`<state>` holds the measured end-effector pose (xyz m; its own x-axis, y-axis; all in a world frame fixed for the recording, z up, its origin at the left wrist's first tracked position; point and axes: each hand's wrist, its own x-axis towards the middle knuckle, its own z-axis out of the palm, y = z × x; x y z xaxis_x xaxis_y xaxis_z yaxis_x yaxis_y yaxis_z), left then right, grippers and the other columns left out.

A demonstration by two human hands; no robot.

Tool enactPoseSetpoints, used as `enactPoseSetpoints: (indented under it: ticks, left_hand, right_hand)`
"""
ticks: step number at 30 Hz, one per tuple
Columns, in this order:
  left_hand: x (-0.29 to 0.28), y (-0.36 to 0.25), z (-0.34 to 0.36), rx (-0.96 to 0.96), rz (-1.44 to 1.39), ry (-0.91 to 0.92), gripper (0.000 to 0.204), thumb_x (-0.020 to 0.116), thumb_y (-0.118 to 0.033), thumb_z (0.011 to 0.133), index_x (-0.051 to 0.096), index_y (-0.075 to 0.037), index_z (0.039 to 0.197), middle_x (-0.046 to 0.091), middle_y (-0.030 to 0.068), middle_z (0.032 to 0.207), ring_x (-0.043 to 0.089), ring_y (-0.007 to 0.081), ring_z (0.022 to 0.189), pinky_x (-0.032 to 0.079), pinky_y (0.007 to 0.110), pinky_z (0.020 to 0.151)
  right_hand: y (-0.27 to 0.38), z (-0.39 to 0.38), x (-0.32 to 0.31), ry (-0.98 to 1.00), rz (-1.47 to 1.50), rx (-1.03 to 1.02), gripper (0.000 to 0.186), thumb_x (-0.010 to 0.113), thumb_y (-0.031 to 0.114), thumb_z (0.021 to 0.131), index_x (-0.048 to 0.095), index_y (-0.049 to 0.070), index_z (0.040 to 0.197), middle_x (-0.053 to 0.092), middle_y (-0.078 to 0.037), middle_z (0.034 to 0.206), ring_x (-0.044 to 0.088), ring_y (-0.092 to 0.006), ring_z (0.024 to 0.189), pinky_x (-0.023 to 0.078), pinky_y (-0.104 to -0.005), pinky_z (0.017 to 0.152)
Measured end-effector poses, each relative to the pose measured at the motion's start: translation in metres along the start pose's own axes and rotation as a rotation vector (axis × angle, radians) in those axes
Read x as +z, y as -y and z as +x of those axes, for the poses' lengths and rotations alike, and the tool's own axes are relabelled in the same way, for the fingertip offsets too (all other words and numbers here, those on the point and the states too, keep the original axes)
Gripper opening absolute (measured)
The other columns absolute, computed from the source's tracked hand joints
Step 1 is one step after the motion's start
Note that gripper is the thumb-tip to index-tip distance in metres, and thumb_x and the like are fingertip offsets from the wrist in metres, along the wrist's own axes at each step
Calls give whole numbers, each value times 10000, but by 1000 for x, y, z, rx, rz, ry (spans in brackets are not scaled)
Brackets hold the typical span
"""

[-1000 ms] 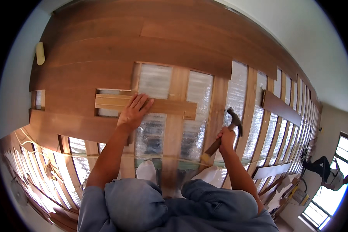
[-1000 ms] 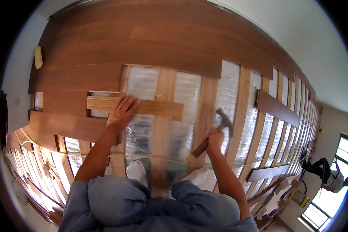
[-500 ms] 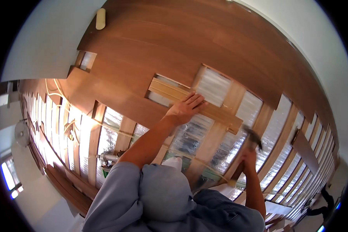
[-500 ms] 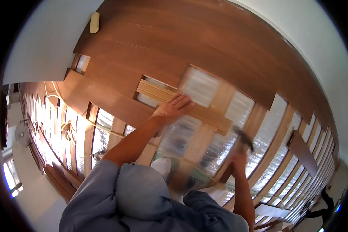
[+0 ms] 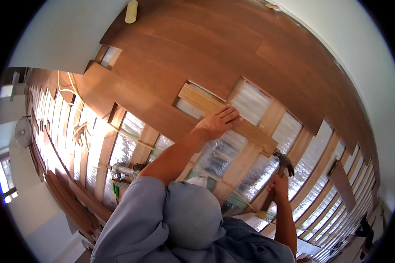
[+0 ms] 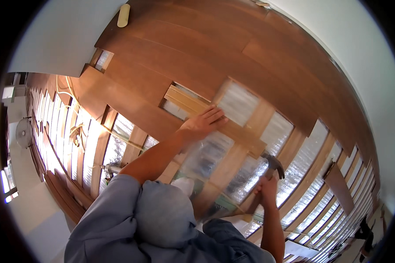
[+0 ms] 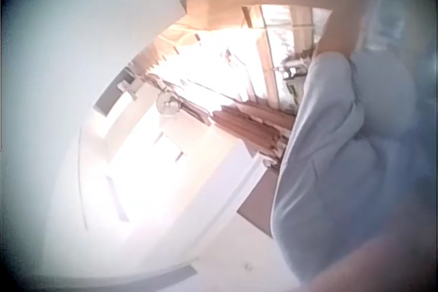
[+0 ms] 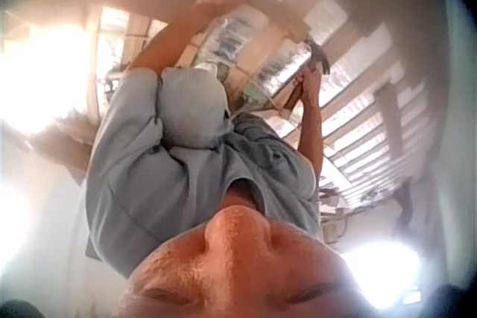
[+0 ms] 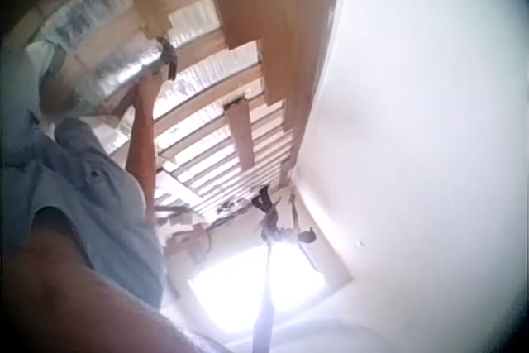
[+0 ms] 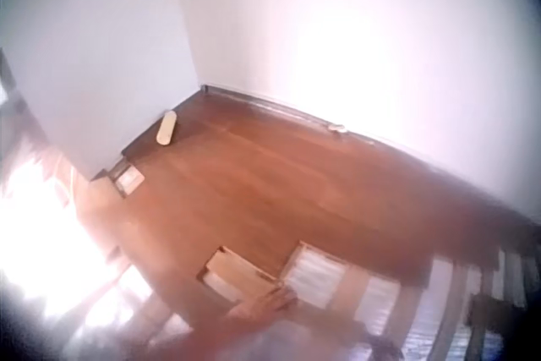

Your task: The person installs laminate flooring by applying glue to the tongue of a plank, positioning the plank against the existing row, tapping it into place with a hammer and a scrap piece of wood, and securing it using a pneumatic nail gun.

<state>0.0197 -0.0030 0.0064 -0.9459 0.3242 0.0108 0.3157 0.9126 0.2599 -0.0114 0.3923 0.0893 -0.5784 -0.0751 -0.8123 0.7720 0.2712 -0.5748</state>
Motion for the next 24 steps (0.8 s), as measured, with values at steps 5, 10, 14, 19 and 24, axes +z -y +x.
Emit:
enactPoseSetpoints:
  ticks: [5, 10, 14, 19, 24]
  left_hand:
    - [2, 0, 4, 15, -57, -78, 596, 488, -97, 976, 425, -142, 1567, 429, 112, 1609, 336, 277, 1538, 185, 433, 1328]
    - [3, -1, 9, 16, -39, -107, 589, 499, -81, 969, 445, -136, 1553, 439, 119, 1597, 344, 281, 1532, 190, 431, 1327]
    - [10, 3, -4, 5, -34, -93, 606, 512, -77, 957, 432, -120, 1556, 433, 127, 1597, 350, 288, 1527, 189, 438, 1326]
    - [5, 3, 2, 2, -73, -111, 629, 515, -64, 943, 429, -138, 1561, 404, 126, 1617, 318, 283, 1545, 192, 426, 1327]
    - [8, -2, 13, 6, -4, -70, 626, 512, -84, 949, 421, -147, 1566, 398, 117, 1624, 311, 277, 1548, 178, 427, 1330]
  right_hand:
    - [-10, 8, -53, -180, 132, 6, 106, 579, 97, 933, 480, 93, 896, 431, 4, 648, 421, -110, 460, 402, -298, 397]
    - [-22, 23, -46, -101, 83, -100, 155, 624, 126, 933, 488, 125, 859, 457, 24, 643, 453, -89, 473, 417, -264, 427]
    - [5, 8, -7, 66, -60, 54, 138, 615, 113, 938, 486, 113, 890, 452, 21, 665, 438, -83, 481, 418, -275, 418]
    - [-4, 9, -44, -198, 184, 60, 130, 587, 107, 941, 487, 117, 860, 444, 22, 674, 418, -88, 490, 383, -274, 419]
    - [-37, 33, -42, -47, 51, -129, 168, 601, 118, 955, 498, 120, 822, 461, 25, 663, 439, -91, 489, 423, -272, 439]
